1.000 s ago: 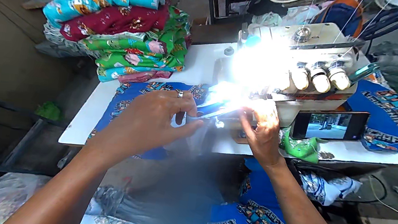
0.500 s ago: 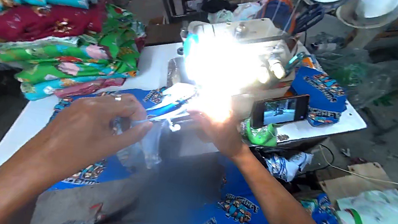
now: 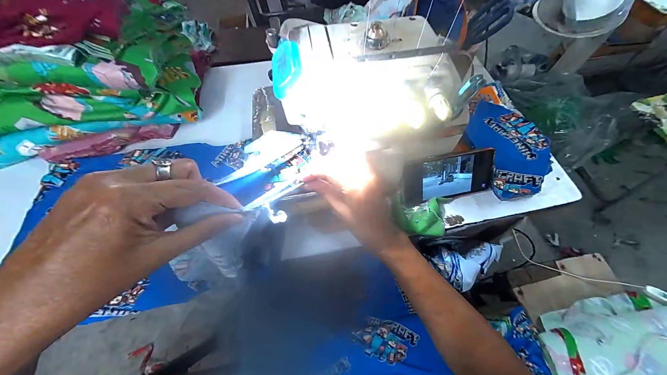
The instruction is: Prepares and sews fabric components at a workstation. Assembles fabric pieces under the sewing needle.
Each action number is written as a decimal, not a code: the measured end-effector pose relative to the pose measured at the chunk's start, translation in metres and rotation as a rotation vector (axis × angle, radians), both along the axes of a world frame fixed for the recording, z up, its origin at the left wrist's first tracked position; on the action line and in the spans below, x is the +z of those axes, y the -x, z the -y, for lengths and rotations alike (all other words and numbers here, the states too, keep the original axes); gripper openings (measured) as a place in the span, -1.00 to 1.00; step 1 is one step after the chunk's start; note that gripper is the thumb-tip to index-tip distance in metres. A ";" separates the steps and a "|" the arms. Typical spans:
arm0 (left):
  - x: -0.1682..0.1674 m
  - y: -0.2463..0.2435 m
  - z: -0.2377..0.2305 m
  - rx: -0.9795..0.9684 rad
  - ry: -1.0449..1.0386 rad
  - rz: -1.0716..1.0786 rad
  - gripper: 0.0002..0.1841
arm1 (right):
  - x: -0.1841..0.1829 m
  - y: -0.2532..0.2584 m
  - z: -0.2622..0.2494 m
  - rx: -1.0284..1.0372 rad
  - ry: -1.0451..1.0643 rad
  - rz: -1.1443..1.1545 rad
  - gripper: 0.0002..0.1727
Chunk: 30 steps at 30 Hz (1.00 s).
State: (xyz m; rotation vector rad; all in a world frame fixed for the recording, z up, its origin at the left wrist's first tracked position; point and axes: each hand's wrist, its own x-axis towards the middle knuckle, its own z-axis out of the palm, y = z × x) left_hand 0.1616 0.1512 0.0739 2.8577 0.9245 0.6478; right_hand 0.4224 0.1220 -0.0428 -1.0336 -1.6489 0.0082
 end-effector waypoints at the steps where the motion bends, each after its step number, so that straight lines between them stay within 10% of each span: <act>1: 0.001 -0.001 0.001 -0.006 -0.002 -0.006 -0.68 | 0.000 0.000 0.000 0.000 0.003 0.002 -0.91; 30: 0.002 -0.018 0.029 -0.050 -0.065 -0.190 -0.69 | 0.004 -0.011 -0.003 0.067 -0.003 0.112 -0.85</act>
